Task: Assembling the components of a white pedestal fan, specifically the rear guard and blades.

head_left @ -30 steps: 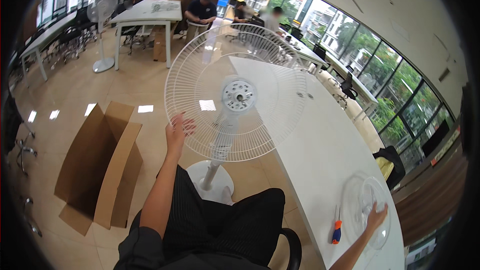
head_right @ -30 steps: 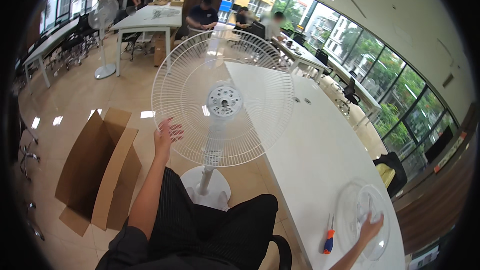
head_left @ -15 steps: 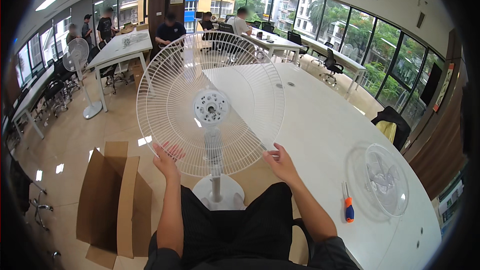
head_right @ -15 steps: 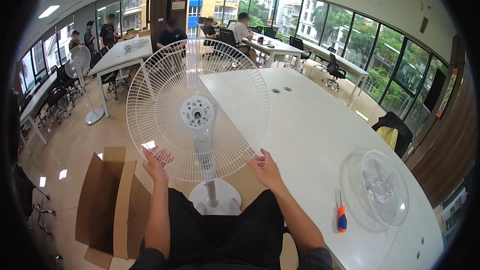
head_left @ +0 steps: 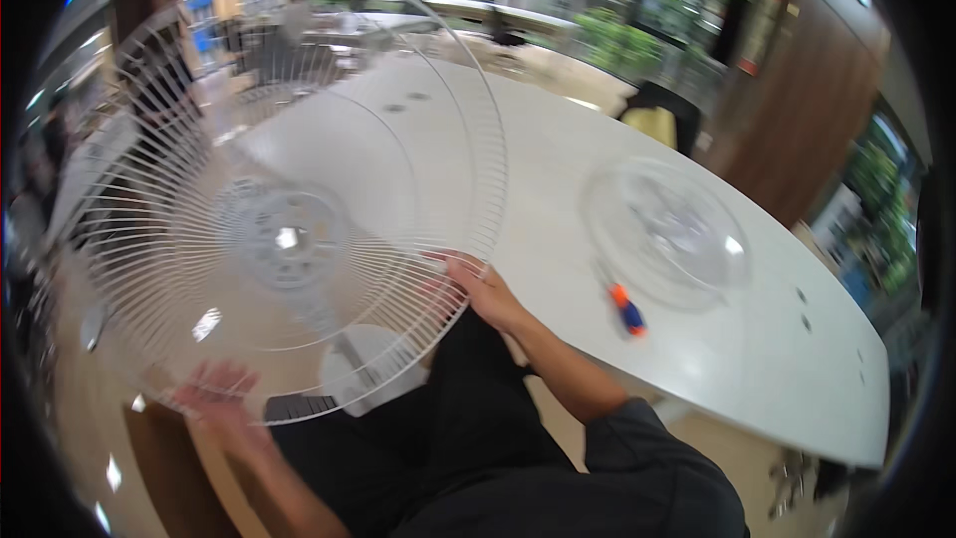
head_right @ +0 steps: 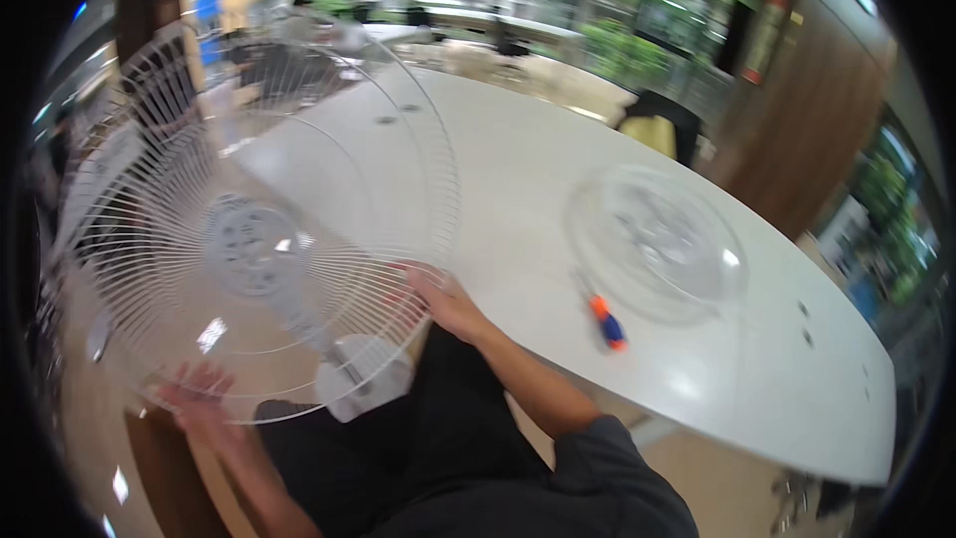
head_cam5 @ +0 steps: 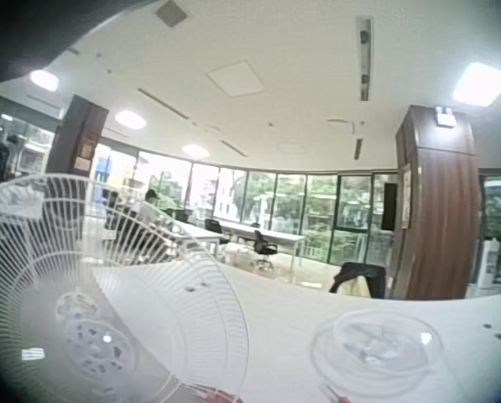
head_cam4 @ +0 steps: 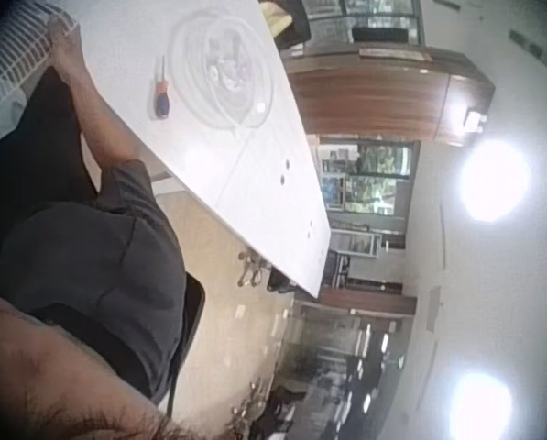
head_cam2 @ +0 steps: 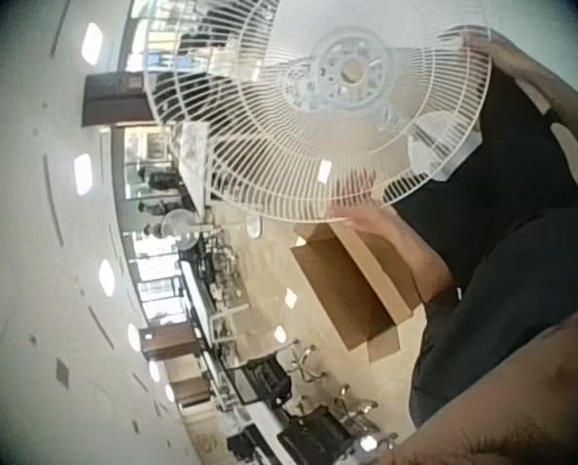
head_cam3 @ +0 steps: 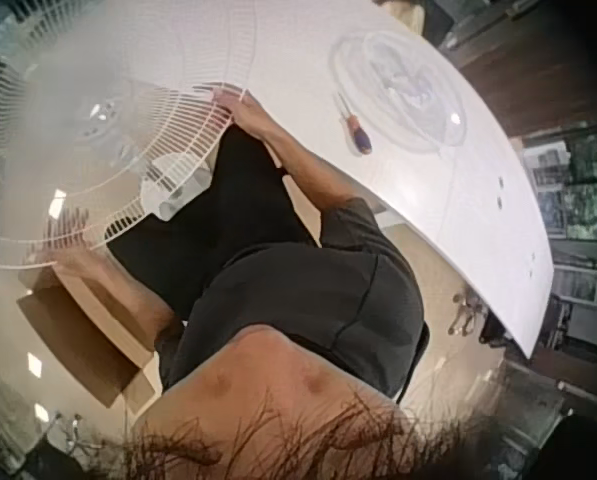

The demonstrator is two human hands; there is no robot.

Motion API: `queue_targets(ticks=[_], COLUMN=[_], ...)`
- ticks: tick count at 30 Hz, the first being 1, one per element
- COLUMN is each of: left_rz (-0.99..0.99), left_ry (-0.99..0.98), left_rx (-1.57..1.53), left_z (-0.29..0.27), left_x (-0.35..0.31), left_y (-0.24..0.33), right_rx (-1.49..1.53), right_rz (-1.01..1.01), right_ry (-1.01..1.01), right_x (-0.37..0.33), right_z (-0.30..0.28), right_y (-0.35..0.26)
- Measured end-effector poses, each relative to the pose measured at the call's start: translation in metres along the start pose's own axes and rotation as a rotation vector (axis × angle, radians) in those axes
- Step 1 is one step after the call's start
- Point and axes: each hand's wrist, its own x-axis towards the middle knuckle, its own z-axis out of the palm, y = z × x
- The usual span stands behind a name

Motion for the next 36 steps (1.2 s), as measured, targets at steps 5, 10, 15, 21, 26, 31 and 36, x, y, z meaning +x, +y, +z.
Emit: queue_targets(ticks=[5,10,15,21,26,31,36], left_rz=[-0.135,-0.147,0.091,-0.179,-0.204,-0.194,-0.249], left_ry=[-0.467,-1.146,-1.551,-1.513,-1.327,-1.131,-0.960], left_rx=[-0.014,-0.057,0.149,0.290,0.370,0.406,0.507], left_z=[0.073,0.145,0.127,0.045,0.003,-0.023,-0.032], left_x=[-0.042,-0.068,-0.083,-0.053,-0.021,-0.007,0.002], left_y=[0.041,0.046,0.023,-0.015,-0.023,-0.031,-0.040], right_rx=[0.075,0.220,0.618,0.187,0.329,0.442,0.451], right_rz=[0.028,0.109,0.098,-0.122,-0.198,-0.168,-0.142], right_ry=[0.026,0.384,0.688,0.868,1.139,1.171,1.278], right_x=[-0.078,-0.151,-0.195,-0.194,-0.171,-0.160,-0.170], right_z=[-0.066,-0.122,-0.177,-0.283,-0.414,-0.480,-0.473], right_y=[-0.100,-0.181,-0.183,-0.151,-0.128,-0.097,-0.074])
